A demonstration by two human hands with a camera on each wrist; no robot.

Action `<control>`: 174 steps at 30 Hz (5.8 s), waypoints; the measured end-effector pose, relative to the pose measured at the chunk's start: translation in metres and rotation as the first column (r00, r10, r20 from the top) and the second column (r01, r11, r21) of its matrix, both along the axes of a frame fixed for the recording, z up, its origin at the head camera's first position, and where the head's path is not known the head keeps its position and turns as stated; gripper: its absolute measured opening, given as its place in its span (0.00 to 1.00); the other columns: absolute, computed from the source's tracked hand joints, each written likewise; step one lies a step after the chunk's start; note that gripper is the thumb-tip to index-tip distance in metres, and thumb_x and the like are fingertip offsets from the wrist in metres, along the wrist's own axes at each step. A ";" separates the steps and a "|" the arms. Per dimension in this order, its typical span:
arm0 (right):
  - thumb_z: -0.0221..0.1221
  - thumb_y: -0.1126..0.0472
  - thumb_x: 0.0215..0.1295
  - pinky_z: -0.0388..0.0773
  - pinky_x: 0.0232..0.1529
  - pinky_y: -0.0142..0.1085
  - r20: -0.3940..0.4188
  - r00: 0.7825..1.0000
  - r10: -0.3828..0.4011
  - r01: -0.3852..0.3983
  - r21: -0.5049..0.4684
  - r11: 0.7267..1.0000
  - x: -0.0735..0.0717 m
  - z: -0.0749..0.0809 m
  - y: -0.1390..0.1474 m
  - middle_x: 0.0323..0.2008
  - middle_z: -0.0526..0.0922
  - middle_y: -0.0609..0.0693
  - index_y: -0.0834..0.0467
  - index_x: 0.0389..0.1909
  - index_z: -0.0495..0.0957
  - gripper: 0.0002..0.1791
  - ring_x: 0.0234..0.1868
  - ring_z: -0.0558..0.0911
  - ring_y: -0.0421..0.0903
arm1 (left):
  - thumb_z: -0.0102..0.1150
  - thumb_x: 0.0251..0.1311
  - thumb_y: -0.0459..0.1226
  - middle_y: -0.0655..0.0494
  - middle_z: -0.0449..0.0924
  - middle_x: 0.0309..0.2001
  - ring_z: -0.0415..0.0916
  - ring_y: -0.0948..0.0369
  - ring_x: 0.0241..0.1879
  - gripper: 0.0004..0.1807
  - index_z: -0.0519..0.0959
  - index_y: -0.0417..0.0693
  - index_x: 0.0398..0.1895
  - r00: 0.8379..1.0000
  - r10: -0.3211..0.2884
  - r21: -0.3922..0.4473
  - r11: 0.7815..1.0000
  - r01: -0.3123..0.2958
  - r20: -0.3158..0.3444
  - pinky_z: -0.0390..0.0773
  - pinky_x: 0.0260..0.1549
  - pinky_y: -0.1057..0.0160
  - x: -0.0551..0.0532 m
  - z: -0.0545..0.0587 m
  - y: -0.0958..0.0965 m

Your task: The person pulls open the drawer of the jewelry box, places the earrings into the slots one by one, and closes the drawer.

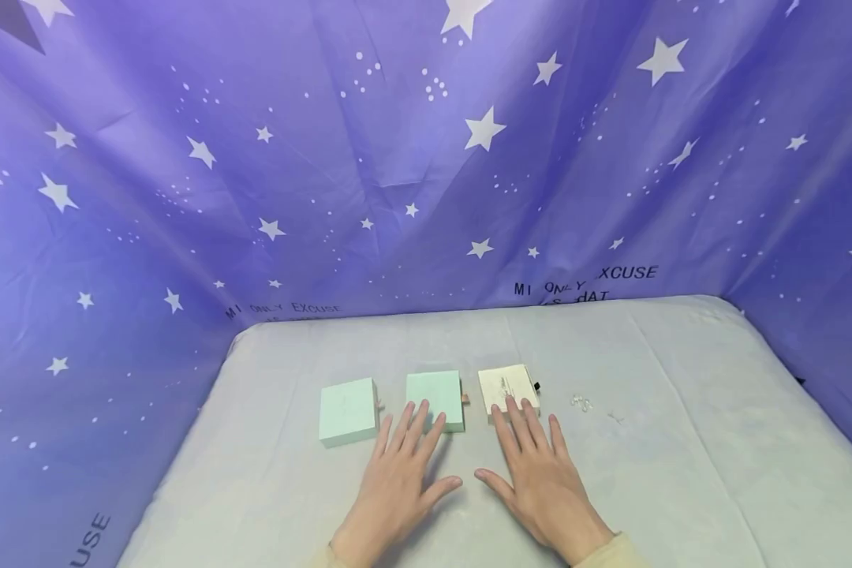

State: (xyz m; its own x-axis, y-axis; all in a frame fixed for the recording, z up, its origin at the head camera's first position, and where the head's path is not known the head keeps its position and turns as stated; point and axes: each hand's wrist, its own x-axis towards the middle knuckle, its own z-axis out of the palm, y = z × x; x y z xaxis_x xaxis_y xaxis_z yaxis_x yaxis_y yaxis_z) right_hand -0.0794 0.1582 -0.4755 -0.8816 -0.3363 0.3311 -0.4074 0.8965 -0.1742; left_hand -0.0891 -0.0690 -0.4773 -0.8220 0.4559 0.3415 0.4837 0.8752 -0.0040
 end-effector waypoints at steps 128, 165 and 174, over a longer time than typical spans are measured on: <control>0.72 0.60 0.54 0.79 0.51 0.60 0.104 0.994 -0.020 0.042 -0.212 0.976 -0.065 0.002 0.021 0.56 0.71 0.77 0.76 0.52 0.74 0.31 0.50 0.79 0.72 | 0.66 0.55 0.58 0.49 0.73 0.66 0.67 0.58 0.68 0.40 0.71 0.48 0.67 0.954 -0.140 0.009 0.990 0.143 0.264 0.72 0.64 0.65 -0.094 0.009 0.085; 0.72 0.60 0.52 0.81 0.48 0.56 0.076 0.997 0.008 0.010 -0.238 0.971 -0.012 0.006 0.004 0.57 0.73 0.71 0.72 0.55 0.75 0.31 0.48 0.81 0.67 | 0.69 0.52 0.58 0.51 0.76 0.61 0.71 0.57 0.65 0.36 0.76 0.48 0.60 0.978 -0.170 0.037 0.985 0.167 0.120 0.71 0.65 0.65 -0.041 0.003 0.056; 0.72 0.60 0.53 0.81 0.49 0.56 0.116 0.993 0.013 0.019 -0.273 0.962 0.000 0.008 -0.002 0.58 0.74 0.69 0.70 0.56 0.75 0.31 0.49 0.82 0.66 | 0.74 0.49 0.55 0.51 0.77 0.60 0.72 0.59 0.63 0.36 0.77 0.47 0.59 0.982 -0.165 0.091 0.983 0.157 0.089 0.73 0.62 0.65 -0.026 0.004 0.050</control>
